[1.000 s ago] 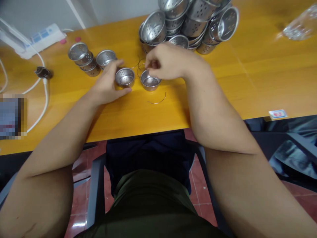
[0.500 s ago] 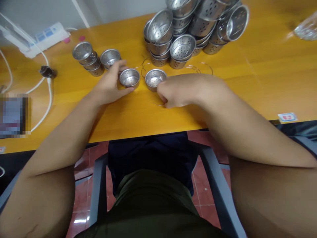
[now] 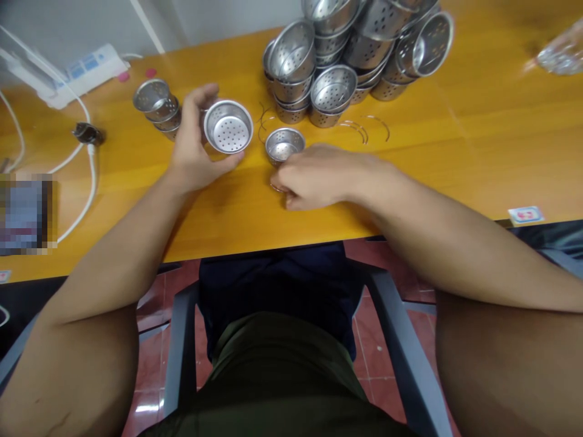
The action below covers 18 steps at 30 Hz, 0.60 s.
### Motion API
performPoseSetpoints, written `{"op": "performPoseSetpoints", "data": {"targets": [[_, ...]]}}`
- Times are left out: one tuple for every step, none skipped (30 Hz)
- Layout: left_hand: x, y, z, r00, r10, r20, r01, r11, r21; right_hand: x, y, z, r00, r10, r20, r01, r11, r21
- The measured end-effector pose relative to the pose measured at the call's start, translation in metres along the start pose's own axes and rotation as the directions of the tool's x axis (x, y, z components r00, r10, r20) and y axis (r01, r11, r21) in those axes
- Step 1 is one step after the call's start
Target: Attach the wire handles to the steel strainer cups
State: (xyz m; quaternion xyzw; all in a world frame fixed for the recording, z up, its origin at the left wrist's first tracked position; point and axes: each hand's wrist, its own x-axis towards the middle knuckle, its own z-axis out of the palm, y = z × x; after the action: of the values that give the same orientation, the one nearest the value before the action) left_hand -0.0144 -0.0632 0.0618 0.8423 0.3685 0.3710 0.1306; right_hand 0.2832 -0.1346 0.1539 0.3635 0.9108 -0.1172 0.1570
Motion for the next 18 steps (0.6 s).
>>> {"op": "performPoseSetpoints", "data": {"targets": [[0.000, 0.000, -0.001, 1.000, -0.011, -0.008, 0.011, 1.000, 0.004, -0.003, 0.004, -0.002, 0.997, -0.046, -0.067, 0.052, 0.995, 0.085], [0.001, 0.000, -0.001, 1.000, -0.020, -0.019, 0.020, 1.000, 0.010, -0.008, 0.008, -0.006, 0.985, -0.082, -0.154, 0.108, 0.979, 0.172], [0.001, -0.002, -0.001, 0.999, -0.024, -0.027, 0.024, 1.000, 0.017, -0.012, 0.012, -0.010, 0.961, -0.099, -0.257, 0.164, 0.955, 0.248], [0.001, -0.005, 0.001, 0.999, -0.019, -0.029, 0.020, 1.000, 0.018, -0.016, 0.016, -0.016, 0.924, -0.092, -0.370, 0.216, 0.925, 0.312], [0.001, -0.009, 0.003, 1.000, -0.007, -0.029, 0.007, 1.000, 0.009, -0.018, 0.019, -0.022, 0.879, -0.055, -0.474, 0.252, 0.898, 0.362], [0.002, -0.014, 0.006, 0.999, 0.010, -0.032, -0.010, 1.000, -0.014, -0.018, 0.022, -0.027, 0.828, -0.005, -0.560, 0.284, 0.865, 0.413], [0.002, -0.020, 0.010, 0.998, 0.025, -0.049, -0.028, 0.998, -0.051, -0.015, 0.026, -0.031, 0.772, 0.048, -0.633, 0.327, 0.825, 0.462], [0.003, -0.025, 0.014, 0.997, 0.035, -0.076, -0.042, 0.995, -0.094, -0.008, 0.029, -0.033, 0.716, 0.098, -0.691, 0.380, 0.776, 0.504], [0.004, -0.029, 0.018, 0.993, 0.032, -0.114, -0.048, 0.990, -0.136, 0.001, 0.033, -0.033, 0.674, 0.133, -0.727, 0.442, 0.715, 0.541], [0.005, -0.033, 0.022, 0.987, 0.017, -0.157, -0.044, 0.984, -0.172, 0.014, 0.037, -0.031, 0.585, 0.153, -0.797, 0.554, 0.642, 0.530], [0.007, -0.035, 0.025, 0.981, -0.005, -0.193, -0.034, 0.979, -0.200, 0.027, 0.041, -0.027, 0.532, 0.167, -0.830, 0.613, 0.601, 0.513], [0.008, -0.036, 0.028, 0.976, -0.025, -0.215, -0.023, 0.976, -0.218, 0.041, 0.045, -0.022, 0.499, 0.175, -0.849, 0.648, 0.575, 0.500], [0.008, -0.036, 0.029, 0.973, -0.037, -0.226, -0.016, 0.973, -0.229, 0.054, 0.047, -0.015, 0.454, 0.215, -0.865, 0.666, 0.563, 0.490], [0.009, -0.035, 0.029, 0.972, -0.039, -0.232, -0.017, 0.972, -0.235, 0.066, 0.049, -0.009, 0.423, 0.257, -0.869, 0.685, 0.537, 0.493], [0.009, -0.035, 0.029, 0.971, -0.034, -0.238, -0.024, 0.971, -0.238, 0.075, 0.049, -0.003, 0.422, 0.289, -0.860, 0.685, 0.520, 0.510], [0.009, -0.034, 0.029, 0.971, -0.030, -0.236, -0.027, 0.971, -0.235, 0.081, 0.047, 0.003, 0.435, 0.303, -0.848, 0.679, 0.508, 0.530], [0.009, -0.034, 0.030, 0.973, -0.031, -0.227, -0.023, 0.973, -0.230, 0.086, 0.045, 0.007, 0.456, 0.314, -0.833, 0.670, 0.496, 0.553], [0.008, -0.035, 0.030, 0.975, -0.040, -0.221, -0.011, 0.975, -0.223, 0.088, 0.043, 0.011, 0.477, 0.322, -0.818, 0.658, 0.486, 0.575]]}}
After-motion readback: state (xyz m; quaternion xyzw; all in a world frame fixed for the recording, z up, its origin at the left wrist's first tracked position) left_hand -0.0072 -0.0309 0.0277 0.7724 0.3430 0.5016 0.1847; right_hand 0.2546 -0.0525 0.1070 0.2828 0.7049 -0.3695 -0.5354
